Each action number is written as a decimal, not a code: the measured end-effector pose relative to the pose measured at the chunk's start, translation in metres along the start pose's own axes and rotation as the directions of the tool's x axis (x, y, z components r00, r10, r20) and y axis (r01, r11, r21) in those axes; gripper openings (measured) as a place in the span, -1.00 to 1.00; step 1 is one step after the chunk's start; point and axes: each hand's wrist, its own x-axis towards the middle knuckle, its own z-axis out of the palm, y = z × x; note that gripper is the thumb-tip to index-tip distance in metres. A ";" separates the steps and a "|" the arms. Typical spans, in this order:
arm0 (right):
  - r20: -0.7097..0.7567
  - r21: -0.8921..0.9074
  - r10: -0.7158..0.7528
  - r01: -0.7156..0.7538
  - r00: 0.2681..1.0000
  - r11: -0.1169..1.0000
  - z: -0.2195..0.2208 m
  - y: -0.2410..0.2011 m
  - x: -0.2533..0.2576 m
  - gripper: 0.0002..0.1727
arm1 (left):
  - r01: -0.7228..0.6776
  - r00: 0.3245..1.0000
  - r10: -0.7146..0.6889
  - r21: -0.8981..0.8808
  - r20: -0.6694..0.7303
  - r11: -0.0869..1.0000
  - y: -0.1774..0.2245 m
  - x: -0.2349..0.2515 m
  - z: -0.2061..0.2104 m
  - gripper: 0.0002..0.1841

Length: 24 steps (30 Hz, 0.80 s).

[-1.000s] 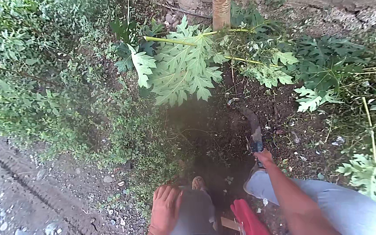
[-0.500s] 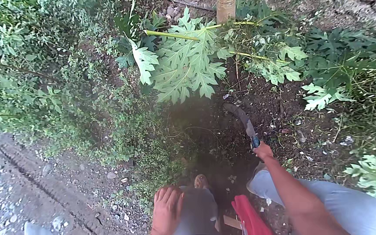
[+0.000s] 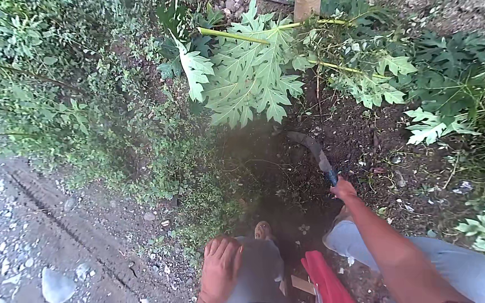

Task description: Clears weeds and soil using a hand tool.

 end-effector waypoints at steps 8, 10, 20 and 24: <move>-0.098 0.720 0.138 -0.025 0.986 0.693 0.026 -0.024 -0.004 -0.33 | 0.004 1.000 -0.004 0.001 -0.017 1.000 0.001 0.001 -0.002 -0.52; -0.026 0.547 0.083 -0.055 0.996 0.835 0.040 -0.021 -0.009 -0.29 | 0.007 1.000 -0.007 0.004 -0.016 1.000 0.001 0.001 -0.001 -0.52; -0.082 0.581 0.066 -0.006 0.994 0.814 0.037 -0.025 -0.031 -0.35 | 0.019 0.998 -0.022 -0.055 -0.062 0.998 0.006 -0.006 -0.002 -0.61; -0.059 0.897 0.107 0.005 0.992 0.442 0.046 -0.122 -0.038 -0.43 | 0.014 0.997 -0.018 -0.059 -0.074 0.998 0.008 -0.008 -0.003 -0.58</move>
